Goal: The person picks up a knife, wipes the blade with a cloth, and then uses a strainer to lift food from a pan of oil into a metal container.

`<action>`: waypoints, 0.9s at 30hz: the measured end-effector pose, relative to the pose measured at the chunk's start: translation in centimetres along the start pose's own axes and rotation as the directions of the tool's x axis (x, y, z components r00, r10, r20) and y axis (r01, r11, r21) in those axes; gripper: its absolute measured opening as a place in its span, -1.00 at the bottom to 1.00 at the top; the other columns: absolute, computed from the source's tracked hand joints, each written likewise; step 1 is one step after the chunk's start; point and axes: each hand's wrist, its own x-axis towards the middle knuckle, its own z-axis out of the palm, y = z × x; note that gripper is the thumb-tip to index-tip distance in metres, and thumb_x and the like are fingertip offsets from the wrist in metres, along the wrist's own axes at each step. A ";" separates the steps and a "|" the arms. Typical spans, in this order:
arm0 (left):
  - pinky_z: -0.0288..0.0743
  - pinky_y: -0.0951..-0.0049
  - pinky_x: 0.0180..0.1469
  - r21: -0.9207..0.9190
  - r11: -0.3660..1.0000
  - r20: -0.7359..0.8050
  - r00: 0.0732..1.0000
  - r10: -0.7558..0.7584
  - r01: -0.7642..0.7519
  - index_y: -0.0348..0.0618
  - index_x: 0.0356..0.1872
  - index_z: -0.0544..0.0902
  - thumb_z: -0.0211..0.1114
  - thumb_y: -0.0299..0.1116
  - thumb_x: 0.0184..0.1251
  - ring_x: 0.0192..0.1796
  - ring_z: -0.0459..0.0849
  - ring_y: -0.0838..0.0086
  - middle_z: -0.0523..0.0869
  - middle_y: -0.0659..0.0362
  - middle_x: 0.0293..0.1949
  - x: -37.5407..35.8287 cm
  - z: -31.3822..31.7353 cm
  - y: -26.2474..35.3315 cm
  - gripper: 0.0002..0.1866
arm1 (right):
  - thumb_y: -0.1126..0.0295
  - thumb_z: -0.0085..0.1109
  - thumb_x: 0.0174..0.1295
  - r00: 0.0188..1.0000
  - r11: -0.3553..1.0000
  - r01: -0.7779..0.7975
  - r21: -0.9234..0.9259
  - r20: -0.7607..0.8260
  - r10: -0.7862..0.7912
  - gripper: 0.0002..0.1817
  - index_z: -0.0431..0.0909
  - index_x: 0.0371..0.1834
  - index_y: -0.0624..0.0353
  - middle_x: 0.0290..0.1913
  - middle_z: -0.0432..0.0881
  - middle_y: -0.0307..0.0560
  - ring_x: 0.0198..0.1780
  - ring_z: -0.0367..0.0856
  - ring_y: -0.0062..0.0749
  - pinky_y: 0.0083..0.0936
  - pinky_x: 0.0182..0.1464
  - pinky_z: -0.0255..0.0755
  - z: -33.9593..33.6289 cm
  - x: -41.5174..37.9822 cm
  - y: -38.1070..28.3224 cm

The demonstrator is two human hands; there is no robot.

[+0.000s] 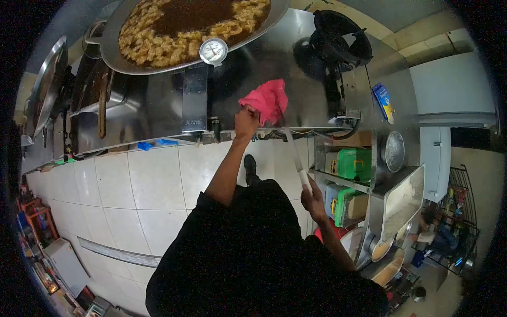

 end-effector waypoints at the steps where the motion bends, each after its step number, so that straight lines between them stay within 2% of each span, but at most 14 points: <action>1: 0.55 0.13 -0.23 -0.015 1.000 0.010 1.000 0.000 0.000 -0.22 -0.41 0.54 0.24 -0.39 0.13 -0.32 0.69 0.04 0.69 -0.06 -0.45 -0.1 0.0 -0.1 -0.88 | 0.06 -0.08 0.37 0.991 0.923 -0.125 0.365 0.086 0.100 -0.49 0.21 0.33 -0.06 -0.61 0.22 -0.42 -0.72 0.02 -0.78 -0.78 -0.68 -0.05 -0.5 -1.0 -1.3; 3: 0.54 0.11 -0.22 0.039 0.999 0.007 1.000 0.006 -0.006 -0.21 -0.38 0.52 0.23 -0.38 0.14 -0.32 0.68 0.02 0.68 -0.08 -0.44 -0.1 0.1 -0.2 -0.87 | 0.03 -0.09 0.36 0.985 0.899 -0.161 0.407 0.116 0.124 -0.51 0.24 0.30 -0.07 -0.60 0.23 -0.40 -0.70 0.05 -0.76 -0.75 -0.65 0.01 -0.7 -0.6 -1.9; 5: 0.54 0.12 -0.23 0.090 0.996 0.003 1.000 0.019 -0.019 -0.21 -0.36 0.53 0.23 -0.37 0.14 -0.33 0.68 0.01 0.68 -0.06 -0.47 -0.3 0.5 -0.5 -0.86 | 0.01 -0.14 0.37 0.962 0.720 -0.260 0.644 0.236 0.136 -0.55 0.31 0.20 0.00 -0.55 0.28 -0.36 -0.63 0.15 -0.71 -0.69 -0.56 0.13 0.1 1.8 -3.4; 7: 0.54 0.16 -0.27 0.147 0.988 -0.006 0.999 0.048 -0.046 -0.21 -0.37 0.55 0.25 -0.37 0.13 -0.34 0.68 0.01 0.68 -0.02 -0.52 -0.3 0.5 -0.7 -0.86 | 0.05 -0.12 0.37 0.958 0.843 -0.146 0.517 0.288 -0.011 -0.58 0.36 0.12 0.09 -0.48 0.34 -0.32 -0.58 0.21 -0.66 -0.65 -0.48 0.18 1.5 6.6 -4.3; 9: 0.54 0.15 -0.23 0.168 0.986 -0.009 1.000 -0.019 0.020 -0.22 -0.36 0.54 0.25 -0.40 0.12 -0.30 0.67 -0.01 0.67 -0.06 -0.44 -0.6 0.1 0.0 -0.87 | 0.08 -0.10 0.37 0.986 0.863 -0.086 0.498 0.164 0.004 -0.63 0.41 -0.03 0.15 -0.44 0.39 -0.28 -0.57 0.26 -0.61 -0.66 -0.48 0.19 3.8 11.3 -5.0; 10: 0.54 0.15 -0.21 0.183 0.982 -0.012 0.999 -0.052 0.054 -0.22 -0.35 0.53 0.25 -0.41 0.11 -0.27 0.66 -0.02 0.67 -0.08 -0.39 -0.8 -0.6 0.5 -0.87 | 0.05 -0.10 0.37 0.979 0.858 -0.056 0.511 0.197 -0.054 -0.64 0.41 -0.12 0.15 -0.47 0.39 -0.27 -0.58 0.27 -0.61 -0.65 -0.49 0.20 4.3 13.6 -5.1; 11: 0.54 0.15 -0.19 0.200 0.980 -0.060 0.997 0.038 -0.025 -0.23 -0.32 0.54 0.25 -0.44 0.10 -0.25 0.65 -0.01 0.65 -0.09 -0.33 -1.0 -1.4 1.0 -0.86 | 0.03 -0.10 0.37 0.967 0.850 -0.024 0.527 0.229 -0.114 -0.63 0.42 -0.20 0.16 -0.51 0.39 -0.26 -0.58 0.28 -0.60 -0.64 -0.50 0.21 4.9 15.6 -5.2; 14: 0.53 0.17 -0.14 0.252 0.939 -0.153 0.949 0.277 -0.234 -0.24 -0.22 0.55 0.25 -0.50 0.07 -0.19 0.63 0.01 0.60 -0.12 -0.18 -1.8 -2.4 1.6 -0.79 | -0.06 -0.06 0.33 0.984 0.942 0.046 0.331 0.147 -0.100 -0.58 0.37 -0.25 0.13 -0.58 0.32 -0.29 -0.59 0.27 -0.63 -0.59 -0.55 0.17 7.2 19.4 -4.4; 16: 0.53 0.19 -0.11 0.278 0.894 -0.183 0.894 0.408 -0.351 -0.24 -0.14 0.57 0.25 -0.53 0.05 -0.16 0.62 0.03 0.55 -0.12 -0.11 -1.3 -1.9 0.7 -0.72 | -0.12 -0.05 0.30 0.998 0.946 -0.021 0.323 0.055 0.003 -0.53 0.36 -0.31 0.12 -0.62 0.30 -0.30 -0.64 0.25 -0.63 -0.60 -0.59 0.16 8.2 19.2 -4.1; 17: 0.54 0.19 -0.11 0.256 0.907 -0.171 0.908 0.384 -0.335 -0.23 -0.13 0.57 0.26 -0.53 0.04 -0.17 0.62 0.04 0.56 -0.10 -0.11 -1.0 -1.5 0.1 -0.70 | -0.15 -0.04 0.28 0.998 0.948 -0.057 0.314 0.010 0.057 -0.51 0.35 -0.34 0.12 -0.64 0.28 -0.30 -0.66 0.24 -0.63 -0.60 -0.62 0.15 8.4 19.2 -4.1; 20: 0.55 0.21 -0.09 0.219 0.935 -0.123 0.942 0.311 -0.280 -0.21 -0.09 0.59 0.27 -0.53 0.04 -0.18 0.63 0.07 0.58 -0.05 -0.12 -0.8 -0.1 -1.9 -0.67 | -0.19 -0.06 0.27 0.999 0.983 0.027 0.180 0.037 -0.034 -0.47 0.36 -0.37 0.13 -0.66 0.29 -0.30 -0.71 0.22 -0.64 -0.63 -0.68 0.12 7.5 19.5 -3.4; 27: 0.50 0.21 0.01 0.211 0.955 -0.037 0.974 0.223 -0.210 -0.22 -0.12 0.58 0.27 -0.46 0.06 -0.08 0.59 0.05 0.56 -0.07 -0.06 0.0 -1.2 -0.6 -0.70 | -0.14 -0.09 0.31 1.000 0.993 -0.026 0.111 0.008 0.025 -0.49 0.40 -0.36 0.15 -0.67 0.32 -0.28 -0.73 0.23 -0.66 -0.64 -0.69 0.18 5.1 14.7 -0.7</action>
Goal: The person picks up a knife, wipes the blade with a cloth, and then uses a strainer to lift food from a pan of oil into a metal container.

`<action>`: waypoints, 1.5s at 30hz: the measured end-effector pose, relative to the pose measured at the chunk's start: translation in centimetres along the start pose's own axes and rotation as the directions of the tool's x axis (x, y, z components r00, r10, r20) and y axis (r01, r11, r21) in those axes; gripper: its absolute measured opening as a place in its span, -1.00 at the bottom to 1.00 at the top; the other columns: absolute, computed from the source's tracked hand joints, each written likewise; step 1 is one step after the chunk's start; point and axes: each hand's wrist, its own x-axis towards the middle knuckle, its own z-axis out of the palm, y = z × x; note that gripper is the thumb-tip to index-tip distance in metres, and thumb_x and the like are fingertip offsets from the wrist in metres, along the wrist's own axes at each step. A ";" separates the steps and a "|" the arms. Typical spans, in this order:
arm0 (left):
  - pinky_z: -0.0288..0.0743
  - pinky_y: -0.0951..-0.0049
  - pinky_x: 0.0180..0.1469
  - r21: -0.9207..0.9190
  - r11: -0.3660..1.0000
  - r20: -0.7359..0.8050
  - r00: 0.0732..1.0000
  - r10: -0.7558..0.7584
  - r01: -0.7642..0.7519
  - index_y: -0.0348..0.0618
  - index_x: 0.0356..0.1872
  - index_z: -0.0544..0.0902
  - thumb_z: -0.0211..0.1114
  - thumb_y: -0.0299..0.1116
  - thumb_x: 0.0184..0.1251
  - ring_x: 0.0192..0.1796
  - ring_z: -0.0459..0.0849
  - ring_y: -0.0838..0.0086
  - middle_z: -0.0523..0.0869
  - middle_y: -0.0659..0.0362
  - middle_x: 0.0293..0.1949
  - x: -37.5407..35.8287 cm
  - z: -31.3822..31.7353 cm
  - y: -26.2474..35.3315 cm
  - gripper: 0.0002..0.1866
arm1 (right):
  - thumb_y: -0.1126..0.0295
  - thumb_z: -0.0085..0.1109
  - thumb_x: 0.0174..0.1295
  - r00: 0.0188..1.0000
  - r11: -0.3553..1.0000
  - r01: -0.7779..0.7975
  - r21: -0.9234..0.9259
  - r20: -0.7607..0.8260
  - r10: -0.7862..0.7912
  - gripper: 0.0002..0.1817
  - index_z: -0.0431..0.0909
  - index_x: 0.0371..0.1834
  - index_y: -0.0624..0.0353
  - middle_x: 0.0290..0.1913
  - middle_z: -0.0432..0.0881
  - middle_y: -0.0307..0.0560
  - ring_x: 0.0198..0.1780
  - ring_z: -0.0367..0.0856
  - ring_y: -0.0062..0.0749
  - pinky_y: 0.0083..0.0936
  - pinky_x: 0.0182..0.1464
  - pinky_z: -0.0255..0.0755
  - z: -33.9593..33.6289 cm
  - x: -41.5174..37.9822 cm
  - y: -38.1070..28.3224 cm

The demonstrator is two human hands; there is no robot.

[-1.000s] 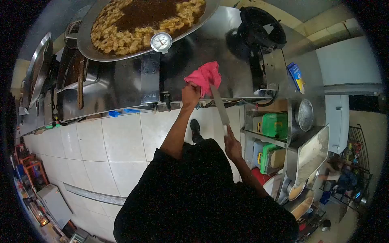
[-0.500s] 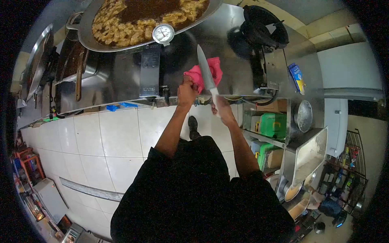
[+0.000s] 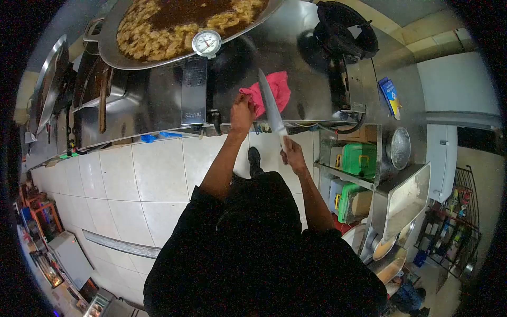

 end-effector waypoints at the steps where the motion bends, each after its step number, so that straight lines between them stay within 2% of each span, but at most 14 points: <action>1: 0.50 0.21 0.01 0.004 1.000 0.003 1.000 -0.002 0.002 -0.22 -0.13 0.58 0.28 -0.44 0.06 -0.08 0.59 0.04 0.56 -0.07 -0.06 0.1 0.0 0.1 -0.70 | -0.12 -0.11 0.33 1.000 1.000 -0.002 -0.024 -0.003 0.002 -0.50 0.41 -0.35 0.16 -0.66 0.33 -0.27 -0.73 0.23 -0.65 -0.63 -0.69 0.19 -0.5 -1.1 0.5; 10: 0.47 0.22 -0.01 0.080 0.992 -0.089 0.991 0.104 -0.097 -0.18 -0.18 0.55 0.32 -0.47 0.01 -0.06 0.53 0.05 0.51 -0.05 -0.09 0.4 0.1 0.4 -0.72 | -0.11 -0.14 0.35 0.987 0.988 -0.088 -0.124 -0.143 0.070 -0.50 0.41 -0.41 0.15 -0.72 0.30 -0.31 -0.75 0.22 -0.65 -0.64 -0.71 0.12 -6.7 -14.4 4.3; 16: 0.42 0.39 -0.13 -0.424 0.902 -0.197 0.980 -0.003 -0.083 -0.18 -0.31 0.45 0.13 -0.64 0.09 -0.20 0.49 0.37 0.51 0.14 -0.26 -1.7 0.1 1.6 -0.84 | -0.10 -0.20 0.37 0.950 0.995 0.096 -0.020 -0.297 -0.098 -0.49 0.33 -0.59 0.03 -0.76 0.25 -0.36 -0.76 0.19 -0.68 -0.64 -0.72 0.05 -9.2 -12.2 1.4; 17: 0.41 0.41 -0.10 -0.699 0.714 -0.050 0.992 -0.119 0.050 -0.16 -0.31 0.46 0.12 -0.64 0.08 -0.17 0.49 0.38 0.52 0.17 -0.25 -1.8 0.5 1.4 -0.83 | -0.08 -0.20 0.38 0.967 0.987 0.085 0.135 -0.249 -0.049 -0.52 0.34 -0.52 0.05 -0.73 0.27 -0.35 -0.76 0.19 -0.68 -0.64 -0.73 0.05 -9.2 -9.9 0.5; 18: 0.40 0.43 -0.06 -0.877 0.440 0.123 0.976 -0.182 0.193 -0.14 -0.30 0.46 0.11 -0.65 0.08 -0.14 0.49 0.39 0.52 0.19 -0.24 -2.1 0.8 1.2 -0.81 | -0.08 -0.19 0.37 0.953 0.987 0.146 0.070 -0.277 -0.121 -0.56 0.37 -0.39 0.08 -0.69 0.29 -0.34 -0.75 0.18 -0.67 -0.63 -0.73 0.07 -8.9 -6.9 0.4; 19: 0.39 0.45 -0.03 -0.939 0.115 0.300 0.935 -0.187 0.324 -0.12 -0.30 0.46 0.10 -0.66 0.07 -0.10 0.50 0.40 0.53 0.21 -0.23 -2.3 1.1 1.2 -0.79 | -0.09 -0.17 0.36 0.972 0.976 0.163 0.144 -0.195 -0.134 -0.56 0.38 -0.31 0.09 -0.66 0.31 -0.31 -0.73 0.21 -0.66 -0.64 -0.72 0.10 -8.7 -4.2 -0.5; 25: 0.31 0.21 0.22 -0.715 -0.542 0.501 0.864 0.041 0.441 -0.12 0.06 0.46 0.00 -0.33 0.28 0.20 0.43 0.26 0.50 0.15 0.13 -2.2 0.6 5.8 -0.67 | -0.20 -0.19 0.31 0.998 0.953 0.054 0.299 -0.010 -0.054 -0.46 0.41 -0.35 0.09 -0.68 0.33 -0.31 -0.74 0.23 -0.65 -0.65 -0.69 0.12 -4.2 5.7 -10.2; 29: 0.44 0.20 0.13 -0.732 -0.381 0.574 0.813 0.101 0.564 -0.18 0.12 0.42 0.02 -0.28 0.29 0.10 0.54 0.24 0.52 0.03 0.10 -3.3 5.7 7.2 -0.60 | -0.23 -0.23 0.31 0.979 0.981 0.119 0.155 0.144 -0.142 -0.39 0.47 -0.28 0.17 -0.54 0.46 -0.20 -0.58 0.40 -0.55 -0.59 -0.56 0.29 -4.2 8.2 -11.6; 32: 0.53 0.39 -0.12 -0.964 -0.014 0.249 0.882 -0.400 0.266 -0.22 0.03 0.46 0.08 -0.41 0.29 -0.12 0.61 0.39 0.60 0.08 -0.10 -3.2 9.0 10.4 -0.70 | -0.26 -0.32 0.32 0.971 0.978 0.208 -0.017 0.120 -0.205 -0.29 0.49 -0.08 0.25 -0.27 0.55 -0.05 -0.25 0.52 -0.39 -0.49 -0.19 0.40 -4.7 7.5 -13.3; 35: 0.48 0.56 -0.32 -0.757 0.354 0.321 0.784 -0.532 0.550 -0.22 -0.04 0.50 0.10 -0.52 0.26 -0.22 0.60 0.56 0.61 0.15 -0.26 -2.6 6.6 15.0 -0.76 | -0.27 -0.42 0.33 0.959 0.974 0.225 -0.018 0.183 -0.218 -0.20 0.43 0.10 0.31 -0.02 0.53 0.04 0.03 0.47 -0.28 -0.44 0.15 0.25 -5.0 7.6 -13.1; 36: 0.41 0.58 -0.44 -0.729 0.357 0.357 0.770 -0.529 0.584 -0.23 -0.08 0.52 0.08 -0.45 0.26 -0.33 0.57 0.62 0.60 0.19 -0.37 -2.7 7.6 14.1 -0.77 | -0.28 -0.45 0.33 0.952 0.977 0.211 0.005 0.225 -0.207 -0.18 0.41 0.15 0.33 0.05 0.51 0.07 0.11 0.43 -0.25 -0.43 0.24 0.17 -5.3 7.7 -12.8; 39: 0.48 0.42 -0.43 -0.617 0.373 0.467 0.704 -0.535 0.693 -0.27 0.01 0.48 -0.02 -0.36 0.28 -0.35 0.59 0.44 0.62 0.14 -0.30 -1.6 8.9 12.4 -0.67 | -0.26 -0.49 0.34 0.919 0.920 0.387 -0.062 0.104 -0.379 -0.18 0.38 0.16 0.34 0.05 0.51 0.03 0.10 0.44 -0.28 -0.43 0.23 0.18 -5.1 9.5 -9.9; 42: 0.50 0.30 -0.38 -0.733 0.337 0.291 0.721 -0.629 0.591 -0.33 -0.06 0.53 -0.01 -0.31 0.27 -0.35 0.62 0.31 0.65 0.08 -0.32 -0.7 11.7 12.6 -0.66 | -0.18 -0.63 0.38 0.930 0.848 0.368 -0.381 0.152 -0.335 -0.22 0.29 0.21 0.32 -0.01 0.52 0.09 -0.07 0.55 -0.19 -0.35 0.13 0.32 -6.7 9.7 -9.3; 45: 0.49 0.20 -0.29 -0.649 0.498 0.015 0.664 -0.748 0.575 -0.40 -0.19 0.57 -0.01 -0.29 0.28 -0.32 0.64 0.24 0.66 0.01 -0.36 -0.3 15.1 9.6 -0.66 | -0.14 -0.55 0.40 0.913 0.811 0.170 -0.560 0.399 0.084 -0.29 0.32 0.13 0.32 -0.04 0.51 0.11 -0.21 0.60 -0.19 -0.37 0.01 0.42 -8.8 7.7 -10.3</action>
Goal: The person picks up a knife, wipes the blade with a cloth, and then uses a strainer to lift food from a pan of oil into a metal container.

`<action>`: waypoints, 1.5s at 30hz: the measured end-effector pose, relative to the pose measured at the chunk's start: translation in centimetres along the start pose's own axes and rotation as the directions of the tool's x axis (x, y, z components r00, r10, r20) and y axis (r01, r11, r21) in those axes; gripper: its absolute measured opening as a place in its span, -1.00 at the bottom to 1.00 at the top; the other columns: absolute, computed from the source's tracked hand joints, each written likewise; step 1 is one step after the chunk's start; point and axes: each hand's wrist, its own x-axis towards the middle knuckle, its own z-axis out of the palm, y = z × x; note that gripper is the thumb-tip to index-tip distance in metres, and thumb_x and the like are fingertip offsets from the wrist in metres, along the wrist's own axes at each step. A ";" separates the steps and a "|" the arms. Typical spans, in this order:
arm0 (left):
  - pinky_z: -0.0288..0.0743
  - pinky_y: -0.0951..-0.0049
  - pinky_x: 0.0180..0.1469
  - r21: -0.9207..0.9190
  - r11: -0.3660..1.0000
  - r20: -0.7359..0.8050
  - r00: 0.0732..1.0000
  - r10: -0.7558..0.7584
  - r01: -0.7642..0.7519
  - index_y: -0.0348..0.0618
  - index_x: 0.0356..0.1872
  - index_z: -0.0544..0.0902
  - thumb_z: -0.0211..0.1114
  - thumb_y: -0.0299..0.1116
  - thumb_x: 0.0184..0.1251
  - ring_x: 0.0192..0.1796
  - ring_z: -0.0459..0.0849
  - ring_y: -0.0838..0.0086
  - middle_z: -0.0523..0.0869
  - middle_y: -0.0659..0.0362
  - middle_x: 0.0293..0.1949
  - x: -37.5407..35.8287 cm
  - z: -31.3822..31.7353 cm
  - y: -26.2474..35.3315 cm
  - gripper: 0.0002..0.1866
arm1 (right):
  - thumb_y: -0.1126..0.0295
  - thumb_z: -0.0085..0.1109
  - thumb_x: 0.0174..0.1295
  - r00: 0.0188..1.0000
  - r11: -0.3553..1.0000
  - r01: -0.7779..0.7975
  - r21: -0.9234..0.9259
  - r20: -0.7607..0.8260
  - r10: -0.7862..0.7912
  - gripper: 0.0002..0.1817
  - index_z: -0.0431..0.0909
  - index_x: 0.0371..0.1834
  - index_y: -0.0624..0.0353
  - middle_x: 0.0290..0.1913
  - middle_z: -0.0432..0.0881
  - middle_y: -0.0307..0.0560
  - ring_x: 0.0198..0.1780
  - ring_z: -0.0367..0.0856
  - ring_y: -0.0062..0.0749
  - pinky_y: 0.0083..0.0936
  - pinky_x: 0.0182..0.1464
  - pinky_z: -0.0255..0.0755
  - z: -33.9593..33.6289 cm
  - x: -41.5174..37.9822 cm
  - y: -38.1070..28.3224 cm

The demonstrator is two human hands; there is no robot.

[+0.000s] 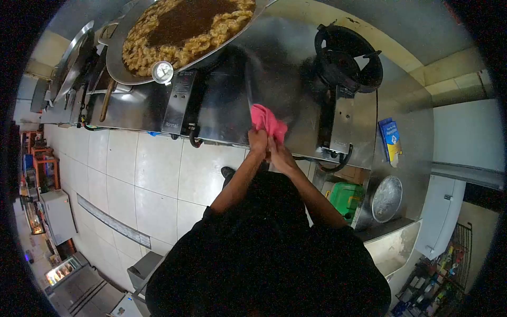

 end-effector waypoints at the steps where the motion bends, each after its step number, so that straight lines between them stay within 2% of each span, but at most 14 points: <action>1: 0.48 0.19 -0.25 0.083 0.994 -0.015 0.997 0.080 -0.078 -0.41 -0.23 0.58 0.00 -0.29 0.26 -0.26 0.65 0.14 0.65 -0.10 -0.35 -0.5 -0.3 1.0 -0.66 | -0.05 -0.36 0.42 0.966 0.959 0.256 -0.119 0.000 -0.258 -0.43 0.35 0.01 0.30 -0.16 0.51 0.04 -0.37 0.58 -0.29 -0.42 -0.16 0.46 0.4 -0.6 2.1; 4: 0.46 0.18 -0.17 0.265 0.949 -0.020 0.983 0.183 -0.171 -0.45 -0.31 0.60 0.04 -0.29 0.24 -0.14 0.64 -0.07 0.63 -0.33 -0.34 -1.4 -1.3 2.1 -0.66 | -0.02 -0.19 0.39 0.963 0.967 0.059 0.248 -0.270 0.010 -0.46 0.29 0.20 0.21 -0.12 0.57 0.03 -0.30 0.61 -0.35 -0.51 -0.36 0.51 0.9 -1.6 5.3; 6: 0.46 0.17 -0.16 0.308 0.947 0.011 0.996 0.093 -0.092 -0.46 -0.32 0.59 0.04 -0.27 0.25 -0.13 0.62 -0.13 0.61 -0.35 -0.35 -1.2 -1.6 1.8 -0.65 | 0.05 -0.14 0.39 0.906 0.927 0.252 0.277 -0.403 -0.126 -0.54 0.33 0.14 0.20 -0.12 0.56 -0.03 -0.22 0.58 -0.44 -0.54 -0.29 0.50 1.3 -1.3 5.3; 12: 0.46 0.31 -0.09 -0.179 0.976 0.318 0.946 -0.060 0.123 -0.34 -0.07 0.52 -0.03 -0.40 0.28 -0.11 0.63 0.33 0.66 0.02 -0.18 -0.2 -0.6 -2.8 -0.71 | 0.20 -0.06 0.38 0.884 0.823 0.346 0.451 -0.452 -0.123 -0.61 0.36 0.16 0.21 -0.03 0.52 -0.18 -0.05 0.48 -0.51 -0.55 0.05 0.35 -0.1 -0.5 4.6; 15: 0.45 0.38 0.06 -0.392 0.882 0.633 0.773 0.051 0.263 -0.27 0.06 0.45 -0.01 -0.52 0.27 0.01 0.59 0.39 0.61 0.08 -0.05 -3.4 -2.5 2.9 -0.67 | 0.25 -0.05 0.38 0.938 0.506 0.325 0.799 -0.342 -0.062 -0.63 0.36 0.15 0.23 0.05 0.52 -0.11 0.04 0.49 -0.45 -0.51 0.13 0.34 -2.2 -0.7 3.7; 20: 0.44 0.40 0.14 -0.467 0.775 0.713 0.700 0.045 0.426 -0.24 0.02 0.49 -0.02 -0.69 0.19 0.03 0.58 0.44 0.61 0.14 -0.05 -4.3 -3.2 4.6 -0.64 | 0.31 -0.11 0.40 0.975 0.087 0.152 0.985 -0.135 -0.174 -0.62 0.31 0.20 0.26 0.11 0.49 -0.07 0.11 0.49 -0.42 -0.45 0.19 0.34 -3.9 -2.0 1.1; 23: 0.47 0.40 0.08 -0.458 0.815 0.686 0.724 0.072 0.354 -0.26 0.01 0.50 0.00 -0.64 0.22 -0.01 0.59 0.44 0.62 0.12 -0.07 -4.3 -3.2 4.7 -0.67 | 0.25 0.02 0.34 0.961 0.420 0.229 0.878 -0.135 -0.242 -0.54 0.29 0.20 0.29 0.14 0.47 -0.07 0.13 0.46 -0.40 -0.47 0.18 0.33 -4.1 -1.0 2.2; 26: 0.49 0.41 -0.07 -0.377 0.893 0.571 0.821 0.015 0.246 -0.28 -0.04 0.53 -0.03 -0.58 0.24 -0.14 0.60 0.44 0.64 0.11 -0.17 -4.2 -2.6 3.1 -0.71 | 0.31 0.16 0.24 0.943 0.882 0.305 0.358 -0.245 -0.227 -0.45 0.24 0.23 0.33 0.16 0.46 -0.04 0.15 0.44 -0.41 -0.50 0.16 0.34 -2.9 -2.4 -1.4; 30: 0.46 0.41 -0.29 -0.222 0.962 0.410 0.911 -0.053 0.156 -0.30 -0.16 0.59 -0.07 -0.53 0.20 -0.35 0.58 0.46 0.64 0.15 -0.34 -3.7 -1.5 2.1 -0.71 | 0.47 0.15 0.21 0.893 0.946 0.319 0.059 -0.352 -0.279 -0.51 0.26 0.21 0.21 0.02 0.52 -0.05 -0.10 0.55 -0.44 -0.51 -0.06 0.47 -1.6 -1.1 0.4; 33: 0.51 0.34 -0.28 -0.036 0.993 0.347 0.933 -0.094 0.113 -0.34 -0.17 0.58 -0.03 -0.54 0.09 -0.27 0.64 0.44 0.66 0.13 -0.30 -3.3 -1.3 2.3 -0.70 | 0.49 0.13 0.22 0.832 0.915 0.401 0.046 -0.436 -0.343 -0.60 0.33 0.13 0.22 -0.03 0.55 -0.05 -0.10 0.55 -0.45 -0.51 -0.08 0.47 -0.5 0.6 2.1; 36: 0.51 0.29 -0.27 0.038 0.999 0.145 0.989 0.032 -0.038 -0.35 -0.25 0.60 0.02 -0.42 0.14 -0.28 0.65 0.43 0.65 0.11 -0.33 1.6 0.9 -6.5 -0.74 | 0.53 0.07 0.24 0.795 0.938 0.345 0.010 -0.534 -0.287 -0.69 0.40 0.06 0.26 -0.06 0.57 -0.07 -0.08 0.54 -0.48 -0.52 -0.03 0.44 0.4 0.4 1.6; 39: 0.50 0.28 -0.10 -0.099 0.932 0.247 0.916 -0.316 0.349 -0.28 -0.17 0.60 0.01 -0.33 0.25 -0.16 0.64 0.39 0.66 0.09 -0.20 -2.6 -1.2 3.3 -0.71 | 0.54 0.08 0.24 0.794 0.909 0.375 0.179 -0.569 -0.216 -0.72 0.45 0.03 0.25 -0.07 0.58 -0.13 -0.04 0.54 -0.50 -0.54 0.03 0.39 0.3 0.9 2.0; 42: 0.45 0.34 0.05 -0.563 0.735 0.546 0.837 -0.013 0.379 -0.22 0.08 0.46 0.01 -0.30 0.40 -0.02 0.57 0.37 0.58 0.12 -0.03 -2.0 -2.2 1.2 -0.68 | 0.44 0.06 0.29 0.904 0.517 0.384 0.765 -0.424 -0.044 -0.71 0.45 0.07 0.21 -0.06 0.58 -0.18 -0.01 0.54 -0.47 -0.52 0.10 0.37 -1.4 -0.1 1.0; 45: 0.37 0.33 0.20 -0.518 0.668 0.691 0.722 -0.041 0.534 -0.17 0.18 0.36 -0.03 -0.28 0.44 0.14 0.48 0.37 0.51 0.15 0.09 -2.8 -3.5 3.1 -0.64 | 0.30 0.02 0.33 0.972 0.278 0.234 0.932 -0.229 -0.052 -0.66 0.42 0.12 0.19 0.00 0.56 -0.17 0.04 0.52 -0.42 -0.49 0.13 0.37 -3.7 -1.9 -0.5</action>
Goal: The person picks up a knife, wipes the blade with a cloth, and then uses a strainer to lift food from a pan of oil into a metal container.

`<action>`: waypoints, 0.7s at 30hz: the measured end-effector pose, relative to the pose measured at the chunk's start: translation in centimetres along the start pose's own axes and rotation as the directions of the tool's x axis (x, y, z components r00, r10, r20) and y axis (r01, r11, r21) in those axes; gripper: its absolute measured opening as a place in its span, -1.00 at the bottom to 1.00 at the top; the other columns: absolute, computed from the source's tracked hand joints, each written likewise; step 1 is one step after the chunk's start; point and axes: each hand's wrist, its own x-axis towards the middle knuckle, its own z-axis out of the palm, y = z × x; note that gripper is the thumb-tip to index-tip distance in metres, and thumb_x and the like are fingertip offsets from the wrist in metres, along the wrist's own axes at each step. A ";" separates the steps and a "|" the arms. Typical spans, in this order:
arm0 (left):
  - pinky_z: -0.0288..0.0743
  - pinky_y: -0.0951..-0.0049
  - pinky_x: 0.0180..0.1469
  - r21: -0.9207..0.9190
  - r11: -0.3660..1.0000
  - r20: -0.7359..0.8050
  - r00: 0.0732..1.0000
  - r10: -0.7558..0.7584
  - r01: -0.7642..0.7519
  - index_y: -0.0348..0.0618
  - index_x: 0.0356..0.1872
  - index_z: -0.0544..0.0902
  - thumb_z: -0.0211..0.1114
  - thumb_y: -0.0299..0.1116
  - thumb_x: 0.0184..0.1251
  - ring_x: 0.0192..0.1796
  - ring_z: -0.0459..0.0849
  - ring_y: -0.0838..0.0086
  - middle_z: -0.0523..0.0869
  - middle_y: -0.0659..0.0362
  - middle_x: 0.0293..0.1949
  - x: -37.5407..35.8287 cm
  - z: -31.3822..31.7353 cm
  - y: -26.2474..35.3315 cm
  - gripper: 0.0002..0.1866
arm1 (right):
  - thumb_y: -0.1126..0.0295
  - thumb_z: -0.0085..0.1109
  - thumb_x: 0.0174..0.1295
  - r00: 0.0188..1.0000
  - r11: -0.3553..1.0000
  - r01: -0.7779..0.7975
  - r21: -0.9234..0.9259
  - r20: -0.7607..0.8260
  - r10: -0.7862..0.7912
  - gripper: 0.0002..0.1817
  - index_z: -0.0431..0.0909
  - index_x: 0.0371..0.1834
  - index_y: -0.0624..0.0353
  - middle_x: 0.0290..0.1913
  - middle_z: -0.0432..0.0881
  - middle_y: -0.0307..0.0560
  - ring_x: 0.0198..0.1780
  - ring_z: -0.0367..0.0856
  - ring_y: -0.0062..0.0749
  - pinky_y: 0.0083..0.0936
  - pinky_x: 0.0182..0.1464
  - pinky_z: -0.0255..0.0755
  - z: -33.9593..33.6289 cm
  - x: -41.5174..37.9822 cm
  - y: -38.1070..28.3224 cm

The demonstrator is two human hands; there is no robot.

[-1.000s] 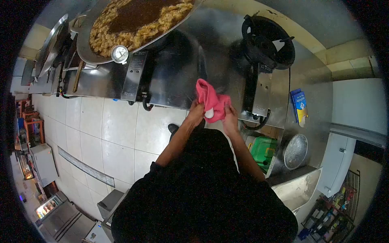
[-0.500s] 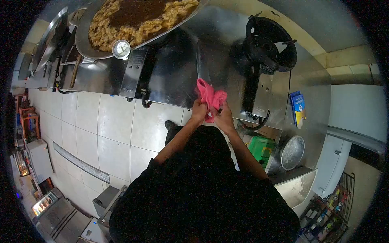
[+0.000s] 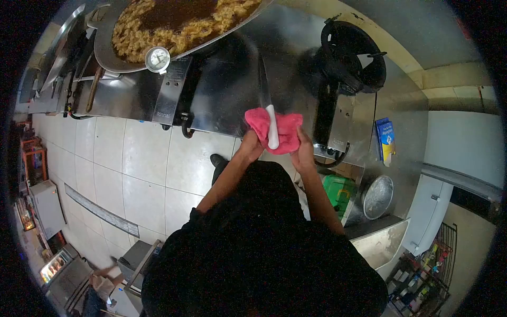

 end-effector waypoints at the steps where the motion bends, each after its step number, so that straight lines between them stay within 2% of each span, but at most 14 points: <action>1: 0.38 0.32 0.20 -0.018 0.999 0.013 0.999 -0.031 0.032 -0.17 0.18 0.36 -0.02 -0.27 0.44 0.15 0.48 0.37 0.51 0.15 0.10 -0.4 -0.1 0.2 -0.64 | 0.29 -0.01 0.35 1.000 1.000 -0.028 0.002 -0.010 0.028 -0.65 0.41 0.13 0.20 0.02 0.54 -0.17 0.05 0.52 -0.41 -0.48 0.14 0.37 0.0 -0.3 -0.3; 3: 0.38 0.32 0.19 -0.049 0.995 0.047 0.995 -0.089 0.091 -0.17 0.19 0.35 -0.01 -0.27 0.44 0.16 0.47 0.38 0.50 0.13 0.10 -0.9 0.0 0.4 -0.63 | 0.27 -0.07 0.37 0.997 0.997 -0.079 0.008 -0.025 0.079 -0.63 0.39 0.15 0.22 0.06 0.52 -0.15 0.08 0.50 -0.40 -0.46 0.16 0.36 0.0 -0.7 -0.7; 6: 0.42 0.31 0.16 0.249 0.966 0.034 0.996 -0.081 0.070 -0.17 0.19 0.35 -0.02 -0.26 0.44 0.12 0.50 0.39 0.51 0.13 0.09 -1.6 0.4 -0.2 -0.62 | 0.27 -0.01 0.34 0.989 0.935 -0.077 -0.346 0.096 0.117 -0.63 0.39 0.16 0.15 0.03 0.53 -0.14 0.03 0.52 -0.43 -0.43 0.00 0.45 -0.4 -0.3 0.5; 7: 0.43 0.32 0.13 0.309 0.951 0.023 0.999 -0.037 0.028 -0.18 0.17 0.37 0.00 -0.26 0.43 0.09 0.52 0.41 0.53 0.13 0.06 -1.3 -0.5 -0.9 -0.63 | 0.28 0.00 0.33 0.995 0.870 -0.004 -0.493 0.084 0.052 -0.63 0.39 0.16 0.15 0.02 0.54 -0.13 0.02 0.52 -0.41 -0.45 0.00 0.44 -0.5 0.1 1.1; 9: 0.45 0.35 0.08 0.428 0.903 0.012 0.999 0.050 -0.050 -0.20 0.14 0.42 0.02 -0.25 0.41 0.03 0.55 0.44 0.57 0.14 0.01 -0.7 -2.0 -2.2 -0.64 | 0.31 0.03 0.30 0.992 0.659 0.125 -0.742 0.094 -0.082 -0.63 0.40 0.14 0.15 -0.01 0.55 -0.11 -0.01 0.54 -0.38 -0.47 -0.02 0.42 -0.7 1.0 2.3; 12: 0.46 0.38 -0.01 0.657 0.753 -0.121 0.983 0.141 -0.027 -0.25 0.05 0.50 0.08 -0.29 0.35 -0.05 0.57 0.48 0.62 0.14 -0.08 -0.5 -1.7 -2.5 -0.67 | 0.32 0.07 0.26 0.972 0.538 0.215 -0.815 0.124 -0.201 -0.62 0.40 0.12 0.19 -0.04 0.56 -0.09 -0.04 0.54 -0.37 -0.49 -0.04 0.40 -0.5 2.3 3.2; 15: 0.50 0.30 -0.22 0.788 0.615 -0.275 0.919 0.284 0.046 -0.30 -0.18 0.60 0.06 -0.36 0.25 -0.25 0.65 0.34 0.68 0.03 -0.32 -1.1 -0.3 -2.2 -0.74 | 0.37 0.07 0.25 0.935 0.321 0.234 -0.918 0.123 -0.332 -0.63 0.42 0.12 0.18 -0.13 0.58 -0.13 -0.10 0.53 -0.49 -0.53 -0.09 0.40 0.9 2.3 3.8; 17: 0.49 0.16 -0.30 0.916 0.393 -0.117 0.887 0.448 -0.077 -0.30 -0.23 0.60 0.08 -0.32 0.23 -0.36 0.63 0.06 0.66 -0.06 -0.40 0.9 -3.4 -4.1 -0.74 | 0.32 0.06 0.28 0.922 0.280 0.184 -0.942 0.067 -0.382 -0.68 0.46 0.06 0.19 -0.20 0.60 -0.13 -0.15 0.54 -0.48 -0.53 -0.11 0.40 -1.2 3.2 4.7; 18: 0.49 0.15 -0.22 0.898 0.405 -0.030 0.893 0.448 -0.173 -0.25 -0.20 0.60 0.07 -0.32 0.22 -0.26 0.61 0.00 0.66 -0.07 -0.35 3.1 -7.2 -6.7 -0.75 | 0.29 0.05 0.29 0.919 0.264 0.179 -0.948 0.066 -0.388 -0.69 0.48 0.03 0.20 -0.23 0.61 -0.13 -0.18 0.55 -0.48 -0.54 -0.12 0.39 -1.8 3.8 5.1; 20: 0.47 0.18 -0.17 0.901 0.404 -0.034 0.903 0.428 -0.158 -0.24 -0.15 0.57 0.11 -0.31 0.20 -0.20 0.59 0.05 0.64 -0.05 -0.29 3.8 -8.6 -6.9 -0.73 | 0.16 -0.01 0.35 0.983 0.610 -0.002 -0.793 -0.113 -0.145 -0.70 0.52 -0.07 0.14 -0.29 0.58 -0.23 -0.27 0.51 -0.59 -0.61 -0.24 0.38 -1.6 3.3 4.4; 21: 0.46 0.19 -0.14 0.892 0.426 -0.030 0.918 0.395 -0.154 -0.24 -0.13 0.56 0.13 -0.31 0.18 -0.18 0.58 0.08 0.63 -0.04 -0.26 3.8 -8.5 -6.8 -0.71 | 0.19 -0.02 0.35 0.989 0.800 0.081 -0.594 -0.053 -0.140 -0.70 0.49 -0.05 0.17 -0.27 0.55 -0.25 -0.28 0.50 -0.58 -0.58 -0.23 0.41 -1.7 3.1 4.8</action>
